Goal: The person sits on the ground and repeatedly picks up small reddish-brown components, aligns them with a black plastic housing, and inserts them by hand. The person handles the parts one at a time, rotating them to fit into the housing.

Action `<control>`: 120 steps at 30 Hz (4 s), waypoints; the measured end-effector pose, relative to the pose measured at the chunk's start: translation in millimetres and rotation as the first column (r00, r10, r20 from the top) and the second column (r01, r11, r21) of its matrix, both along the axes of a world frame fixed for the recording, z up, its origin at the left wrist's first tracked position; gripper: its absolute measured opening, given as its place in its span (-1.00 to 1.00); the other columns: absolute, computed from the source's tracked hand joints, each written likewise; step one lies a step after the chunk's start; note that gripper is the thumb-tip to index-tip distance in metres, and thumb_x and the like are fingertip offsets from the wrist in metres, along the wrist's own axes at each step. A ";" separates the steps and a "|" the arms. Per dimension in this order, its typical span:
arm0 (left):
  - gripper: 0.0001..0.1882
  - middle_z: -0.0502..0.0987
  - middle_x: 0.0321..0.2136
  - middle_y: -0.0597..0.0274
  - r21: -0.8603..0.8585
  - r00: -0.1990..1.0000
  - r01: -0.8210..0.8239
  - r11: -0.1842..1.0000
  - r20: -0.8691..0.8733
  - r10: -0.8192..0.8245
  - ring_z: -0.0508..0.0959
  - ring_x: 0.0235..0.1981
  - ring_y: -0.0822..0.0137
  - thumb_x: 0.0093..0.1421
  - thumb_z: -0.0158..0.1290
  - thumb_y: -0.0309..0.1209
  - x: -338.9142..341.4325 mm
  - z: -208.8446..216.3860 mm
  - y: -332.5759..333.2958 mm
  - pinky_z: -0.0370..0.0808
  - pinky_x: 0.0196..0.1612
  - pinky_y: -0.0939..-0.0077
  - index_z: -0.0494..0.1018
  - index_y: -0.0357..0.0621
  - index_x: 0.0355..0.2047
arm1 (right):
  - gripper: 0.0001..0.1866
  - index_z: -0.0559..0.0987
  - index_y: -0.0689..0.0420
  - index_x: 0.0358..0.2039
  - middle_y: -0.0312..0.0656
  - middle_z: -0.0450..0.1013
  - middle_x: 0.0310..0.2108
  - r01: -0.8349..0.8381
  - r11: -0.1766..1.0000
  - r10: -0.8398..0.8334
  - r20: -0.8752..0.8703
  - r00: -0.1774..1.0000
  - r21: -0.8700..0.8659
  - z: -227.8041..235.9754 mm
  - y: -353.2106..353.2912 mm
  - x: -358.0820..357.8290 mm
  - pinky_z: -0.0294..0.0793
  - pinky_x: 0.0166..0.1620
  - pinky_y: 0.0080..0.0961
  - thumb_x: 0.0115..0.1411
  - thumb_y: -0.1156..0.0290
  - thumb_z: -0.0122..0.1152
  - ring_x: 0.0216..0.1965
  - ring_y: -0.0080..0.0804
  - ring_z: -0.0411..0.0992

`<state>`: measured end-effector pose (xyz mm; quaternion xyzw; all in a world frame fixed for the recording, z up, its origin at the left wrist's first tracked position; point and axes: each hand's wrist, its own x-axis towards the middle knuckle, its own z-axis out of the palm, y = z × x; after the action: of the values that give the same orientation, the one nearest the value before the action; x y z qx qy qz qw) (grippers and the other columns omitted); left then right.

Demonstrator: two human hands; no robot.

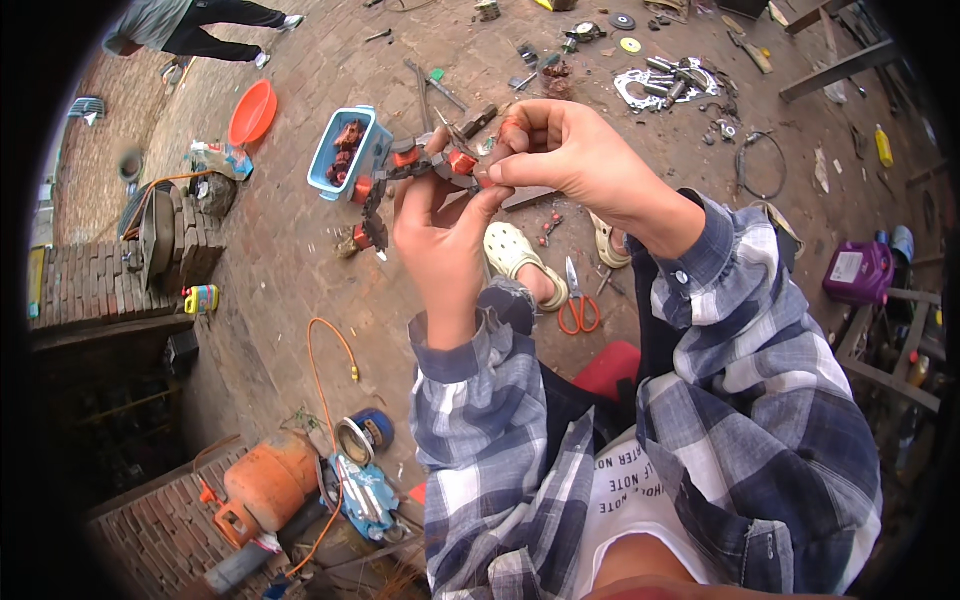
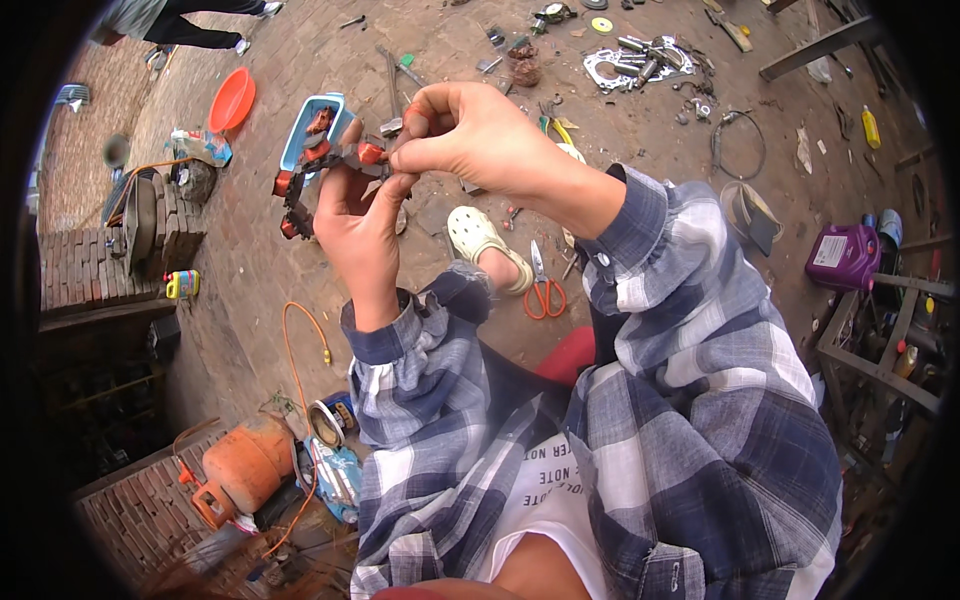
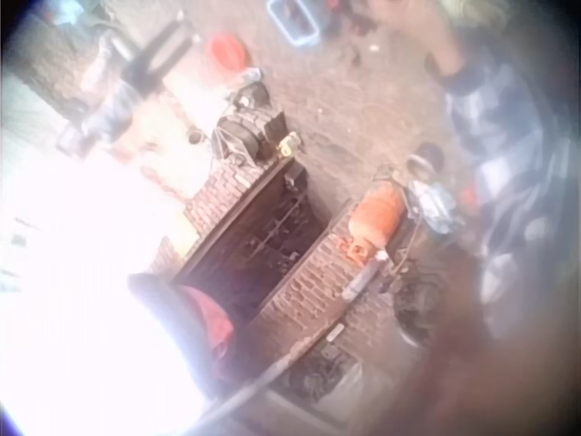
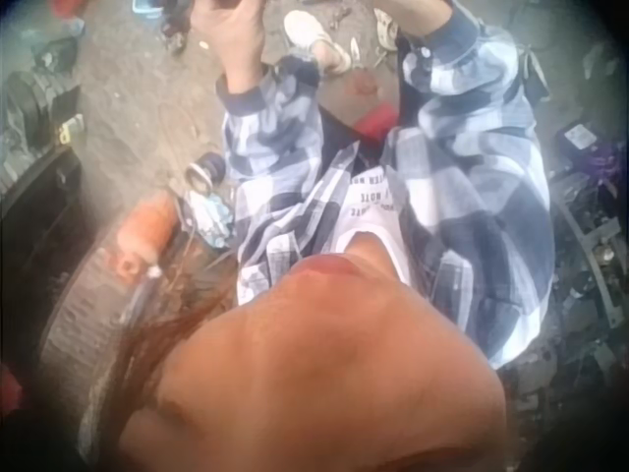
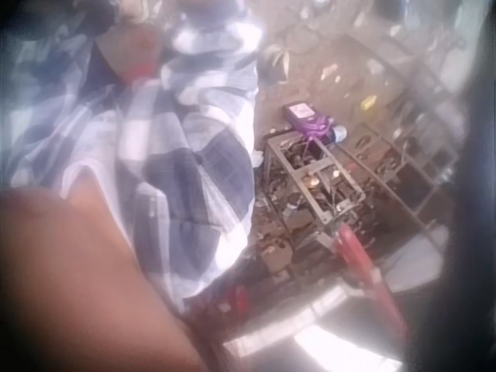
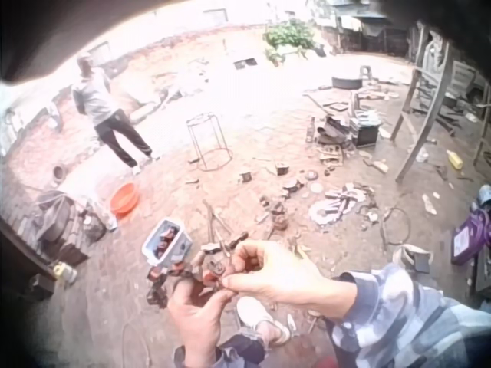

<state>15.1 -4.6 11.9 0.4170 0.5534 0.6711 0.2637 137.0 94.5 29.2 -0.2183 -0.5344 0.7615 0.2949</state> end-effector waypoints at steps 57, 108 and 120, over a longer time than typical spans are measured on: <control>-0.31 0.39 0.00 -0.07 0.106 0.847 0.434 0.895 0.290 -0.445 0.57 -0.33 0.17 -0.14 0.35 -0.28 -29.4 8.2 -20.4 0.51 -0.24 0.34 0.39 -0.43 -0.05 | -0.80 0.53 0.24 -0.29 -0.27 0.50 -0.30 0.002 0.944 -0.060 0.164 0.985 0.331 0.6 31.9 23.0 0.34 -0.13 -0.67 0.13 0.39 0.23 -0.26 -0.62 0.39; -0.43 0.44 0.01 0.01 -0.165 0.799 0.543 0.823 0.404 -0.446 0.58 -0.27 0.29 -0.09 0.29 -0.39 -54.5 1.7 -25.0 0.51 -0.15 0.43 0.39 -0.39 -0.06 | -0.69 0.56 0.33 -0.23 -0.08 0.54 -0.27 -0.339 0.936 0.334 0.061 0.940 0.095 -4.1 44.9 31.3 0.45 -0.13 -0.56 0.25 0.29 0.09 -0.26 -0.44 0.49; -0.43 0.30 0.11 -0.12 0.133 0.732 0.559 0.819 0.385 -0.562 0.58 -0.26 0.18 -0.15 0.31 -0.45 -63.5 -4.4 -27.9 0.54 -0.17 0.33 0.42 -0.43 -0.10 | -0.71 0.59 0.30 -0.25 -0.09 0.56 -0.30 -0.317 0.932 0.295 0.140 0.945 0.178 -4.2 41.4 32.9 0.47 -0.14 -0.55 0.23 0.30 0.13 -0.30 -0.45 0.50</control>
<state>-48.4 -32.5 7.5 0.4161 0.3317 0.6342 0.5609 169.9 135.9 25.0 -0.1440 -0.6506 0.7277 0.1627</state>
